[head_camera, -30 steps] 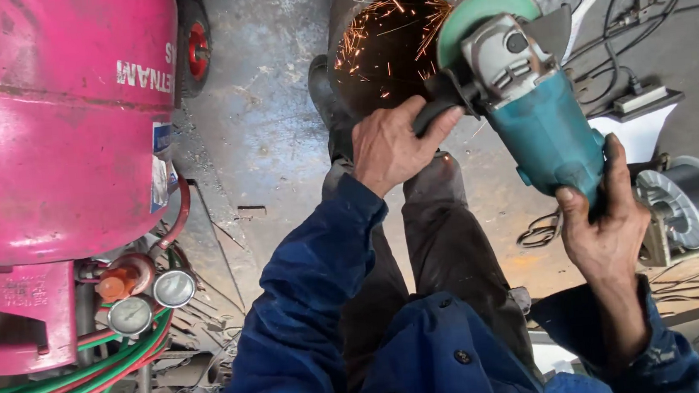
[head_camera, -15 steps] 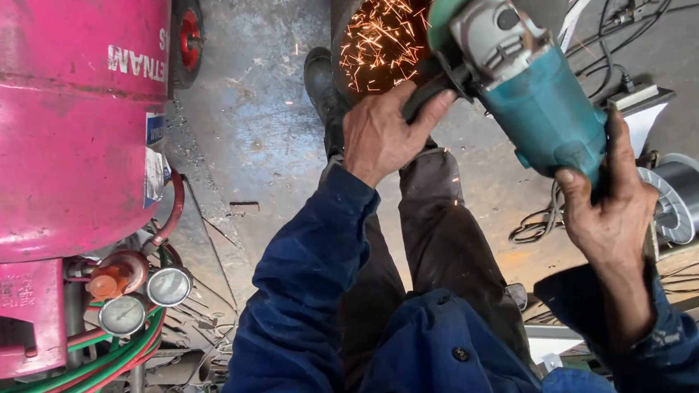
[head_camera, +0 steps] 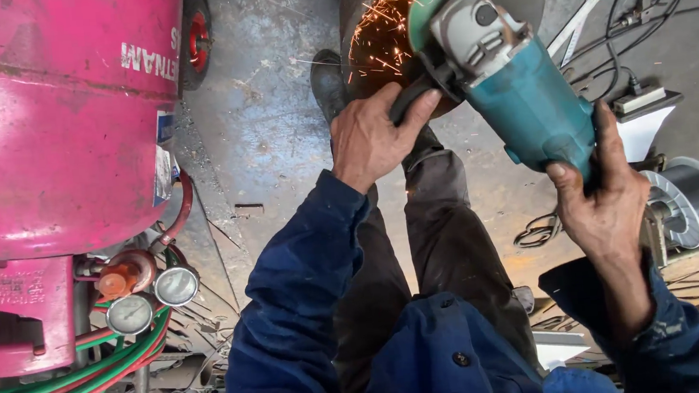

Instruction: Grinding the inner edge of a large metal pipe using an angle grinder in a workshop.

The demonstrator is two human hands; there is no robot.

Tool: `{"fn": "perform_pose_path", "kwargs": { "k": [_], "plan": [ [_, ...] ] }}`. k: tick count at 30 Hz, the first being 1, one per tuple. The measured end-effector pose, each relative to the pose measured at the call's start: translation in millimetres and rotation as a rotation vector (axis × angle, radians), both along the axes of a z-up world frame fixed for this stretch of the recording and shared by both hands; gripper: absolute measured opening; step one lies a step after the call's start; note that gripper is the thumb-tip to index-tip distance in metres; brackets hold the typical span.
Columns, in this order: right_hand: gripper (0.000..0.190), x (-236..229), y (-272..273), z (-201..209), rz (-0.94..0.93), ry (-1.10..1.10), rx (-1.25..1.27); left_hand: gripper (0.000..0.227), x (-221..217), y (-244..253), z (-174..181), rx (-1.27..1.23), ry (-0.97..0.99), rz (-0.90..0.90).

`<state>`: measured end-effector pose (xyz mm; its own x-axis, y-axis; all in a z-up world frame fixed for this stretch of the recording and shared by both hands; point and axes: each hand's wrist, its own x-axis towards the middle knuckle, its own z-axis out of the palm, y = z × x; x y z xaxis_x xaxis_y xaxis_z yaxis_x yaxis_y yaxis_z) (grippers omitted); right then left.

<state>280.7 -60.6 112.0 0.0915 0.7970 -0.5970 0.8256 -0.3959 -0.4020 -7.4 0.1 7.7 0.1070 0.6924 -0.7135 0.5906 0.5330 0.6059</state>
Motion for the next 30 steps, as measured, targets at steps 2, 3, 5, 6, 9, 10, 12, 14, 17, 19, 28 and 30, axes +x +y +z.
{"fn": "perform_pose_path", "kwargs": {
  "k": [2,3,5,6,9,10,12,14,17,19,28,30],
  "plan": [
    [0.076,5,-11,1,-0.011,0.03,0.032,0.058,4,-4,-2,0.162,0.009,0.013],
    [0.076,7,-14,-1,-0.001,0.029,0.032,0.058,6,-3,-6,0.163,0.008,0.023],
    [0.072,19,-21,-2,-0.005,0.051,0.07,0.059,15,-4,-10,0.045,-0.076,-0.06],
    [0.072,14,-11,-2,-0.006,0.048,0.066,0.059,12,-3,-10,0.04,-0.08,-0.061],
    [0.07,3,5,-1,0.017,0.042,0.064,0.063,4,3,-6,0.102,-0.112,-0.01],
    [0.073,1,6,-4,0.013,0.033,0.044,0.061,1,6,-6,0.061,-0.086,0.004],
    [0.076,-3,8,-4,0.015,0.031,0.025,0.06,-1,11,-3,0.023,-0.053,0.022],
    [0.08,-4,8,2,-0.064,0.041,-0.013,0.059,4,12,0,0.103,-0.014,-0.012],
    [0.075,13,-1,2,-0.038,0.038,0.043,0.059,18,14,-2,0.074,-0.08,-0.025],
    [0.072,14,3,0,-0.008,0.036,0.068,0.059,15,19,-4,0.063,-0.105,-0.027],
    [0.07,18,-2,-7,-0.014,0.077,0.114,0.058,25,20,-6,0.038,-0.031,-0.068],
    [0.069,20,1,-9,0.004,0.062,0.13,0.059,27,17,-9,0.053,-0.045,-0.087]
  ]
}}
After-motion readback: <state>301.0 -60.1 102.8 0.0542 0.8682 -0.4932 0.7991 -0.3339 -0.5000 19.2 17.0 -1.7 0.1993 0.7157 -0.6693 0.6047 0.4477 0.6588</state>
